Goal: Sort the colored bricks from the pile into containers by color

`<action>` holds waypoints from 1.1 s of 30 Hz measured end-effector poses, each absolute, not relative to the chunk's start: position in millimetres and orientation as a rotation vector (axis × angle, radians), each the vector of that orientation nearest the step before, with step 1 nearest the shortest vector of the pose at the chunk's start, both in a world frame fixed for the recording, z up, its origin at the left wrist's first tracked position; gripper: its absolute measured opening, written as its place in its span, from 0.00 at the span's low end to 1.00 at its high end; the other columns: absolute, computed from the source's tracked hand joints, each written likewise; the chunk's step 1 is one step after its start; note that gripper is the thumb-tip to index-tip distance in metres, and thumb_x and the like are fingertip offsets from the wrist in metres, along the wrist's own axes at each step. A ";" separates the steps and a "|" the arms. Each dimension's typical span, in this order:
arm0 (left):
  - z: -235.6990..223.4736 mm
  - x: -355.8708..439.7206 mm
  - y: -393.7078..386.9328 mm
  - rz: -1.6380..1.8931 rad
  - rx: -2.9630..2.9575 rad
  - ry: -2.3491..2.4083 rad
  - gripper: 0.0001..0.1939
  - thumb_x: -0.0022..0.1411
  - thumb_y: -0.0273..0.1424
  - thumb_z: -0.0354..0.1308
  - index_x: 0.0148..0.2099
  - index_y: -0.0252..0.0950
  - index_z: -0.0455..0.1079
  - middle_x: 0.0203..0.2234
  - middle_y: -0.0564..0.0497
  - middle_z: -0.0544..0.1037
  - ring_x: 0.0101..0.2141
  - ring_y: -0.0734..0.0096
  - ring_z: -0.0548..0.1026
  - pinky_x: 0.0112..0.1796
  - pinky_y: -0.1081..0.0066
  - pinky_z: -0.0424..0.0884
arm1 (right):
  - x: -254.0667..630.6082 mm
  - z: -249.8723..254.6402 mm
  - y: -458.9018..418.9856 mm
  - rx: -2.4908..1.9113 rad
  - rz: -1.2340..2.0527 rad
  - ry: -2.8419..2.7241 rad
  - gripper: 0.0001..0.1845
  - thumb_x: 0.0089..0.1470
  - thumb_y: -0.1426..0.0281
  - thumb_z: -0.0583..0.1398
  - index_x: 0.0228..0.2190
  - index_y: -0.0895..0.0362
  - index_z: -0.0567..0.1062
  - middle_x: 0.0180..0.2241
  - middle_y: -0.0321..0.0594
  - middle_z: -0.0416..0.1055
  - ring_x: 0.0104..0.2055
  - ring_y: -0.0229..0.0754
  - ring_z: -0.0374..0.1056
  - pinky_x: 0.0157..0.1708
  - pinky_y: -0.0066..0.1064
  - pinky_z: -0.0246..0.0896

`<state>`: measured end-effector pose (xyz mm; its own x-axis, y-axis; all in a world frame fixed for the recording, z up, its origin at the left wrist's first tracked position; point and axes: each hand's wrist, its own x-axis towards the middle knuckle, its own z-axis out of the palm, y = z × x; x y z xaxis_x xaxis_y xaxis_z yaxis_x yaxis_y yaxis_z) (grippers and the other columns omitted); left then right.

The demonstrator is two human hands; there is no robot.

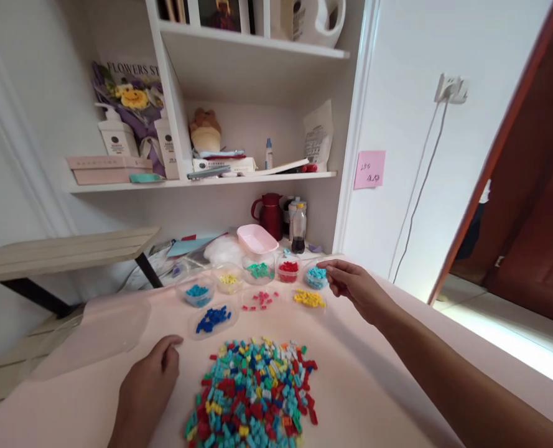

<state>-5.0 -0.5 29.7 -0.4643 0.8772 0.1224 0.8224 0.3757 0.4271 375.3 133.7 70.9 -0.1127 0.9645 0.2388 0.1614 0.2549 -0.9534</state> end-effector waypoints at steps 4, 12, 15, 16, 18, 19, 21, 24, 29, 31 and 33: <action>28.4 -4.1 -1.2 0.700 1.534 2.529 0.18 0.62 0.36 0.41 0.46 0.45 0.70 0.28 0.55 0.79 0.31 0.65 0.75 0.30 0.73 0.63 | 366.7 54.7 97.4 -1.056 1.309 -1.936 0.12 0.49 0.65 0.60 0.35 0.57 0.79 0.27 0.38 0.71 0.28 0.37 0.63 0.29 0.29 0.59; 29.0 -1.6 0.1 0.670 1.510 2.554 0.18 0.61 0.38 0.41 0.45 0.46 0.70 0.26 0.55 0.77 0.30 0.65 0.74 0.28 0.73 0.62 | 354.5 22.4 94.1 -1.111 1.007 -2.283 0.14 0.46 0.73 0.59 0.37 0.54 0.79 0.28 0.35 0.71 0.29 0.37 0.64 0.29 0.27 0.58; 25.9 -4.4 1.2 0.681 1.525 2.548 0.17 0.62 0.38 0.41 0.45 0.47 0.69 0.24 0.56 0.76 0.30 0.65 0.73 0.29 0.73 0.62 | 350.2 21.4 91.4 -1.188 0.781 -2.334 0.12 0.45 0.74 0.59 0.33 0.54 0.79 0.30 0.36 0.72 0.30 0.38 0.65 0.30 0.27 0.58; 24.8 -5.4 1.6 0.686 1.531 2.547 0.16 0.62 0.38 0.42 0.45 0.47 0.69 0.24 0.56 0.76 0.30 0.65 0.73 0.29 0.73 0.62 | 349.3 21.5 90.5 -1.200 0.741 -2.340 0.11 0.45 0.74 0.60 0.33 0.54 0.79 0.30 0.37 0.73 0.31 0.38 0.65 0.30 0.27 0.58; 23.1 -6.5 2.5 0.698 1.553 2.544 0.16 0.62 0.38 0.42 0.44 0.47 0.69 0.24 0.56 0.76 0.30 0.65 0.73 0.29 0.73 0.62 | 348.7 21.3 89.5 -1.198 0.725 -2.346 0.10 0.45 0.74 0.60 0.32 0.54 0.78 0.30 0.36 0.73 0.30 0.38 0.66 0.30 0.26 0.58; 22.5 -6.6 2.9 0.709 1.562 2.539 0.16 0.61 0.38 0.42 0.44 0.47 0.69 0.24 0.56 0.76 0.30 0.66 0.73 0.29 0.73 0.62 | 348.8 20.8 89.4 -1.191 0.729 -2.343 0.10 0.45 0.74 0.60 0.31 0.54 0.78 0.30 0.36 0.73 0.30 0.37 0.65 0.29 0.26 0.58; 21.7 -6.1 3.3 0.733 1.563 2.520 0.15 0.61 0.37 0.43 0.44 0.46 0.70 0.23 0.57 0.75 0.29 0.67 0.73 0.29 0.73 0.61 | 349.5 19.0 89.7 -1.174 0.736 -2.335 0.08 0.45 0.74 0.60 0.30 0.54 0.77 0.29 0.35 0.72 0.29 0.37 0.65 0.29 0.26 0.58; 21.0 -5.2 3.2 0.777 1.539 2.495 0.15 0.61 0.36 0.43 0.43 0.46 0.70 0.21 0.58 0.75 0.27 0.69 0.73 0.28 0.73 0.61 | 350.5 15.7 90.7 -1.159 0.747 -2.323 0.05 0.47 0.71 0.60 0.29 0.55 0.77 0.28 0.36 0.72 0.29 0.37 0.65 0.28 0.27 0.59; 21.0 -5.7 1.7 0.818 1.543 2.469 0.15 0.61 0.35 0.44 0.43 0.45 0.71 0.20 0.59 0.75 0.26 0.70 0.73 0.28 0.74 0.61 | 348.5 14.9 89.5 -0.983 0.832 -2.230 0.11 0.55 0.66 0.57 0.37 0.55 0.78 0.37 0.41 0.74 0.37 0.41 0.68 0.37 0.31 0.65; 21.3 -6.0 1.4 0.827 1.550 2.463 0.15 0.61 0.35 0.44 0.43 0.44 0.71 0.20 0.59 0.75 0.25 0.71 0.72 0.28 0.74 0.61 | 346.3 16.4 86.9 -0.832 0.844 -2.260 0.12 0.57 0.64 0.57 0.39 0.54 0.78 0.39 0.43 0.73 0.41 0.43 0.68 0.42 0.33 0.65; 21.6 -6.3 1.3 0.831 1.566 2.456 0.15 0.61 0.35 0.44 0.42 0.44 0.71 0.20 0.59 0.75 0.25 0.71 0.72 0.28 0.74 0.62 | 344.2 18.1 83.2 -0.690 0.828 -2.340 0.14 0.57 0.62 0.58 0.43 0.53 0.77 0.41 0.44 0.72 0.45 0.44 0.67 0.46 0.35 0.63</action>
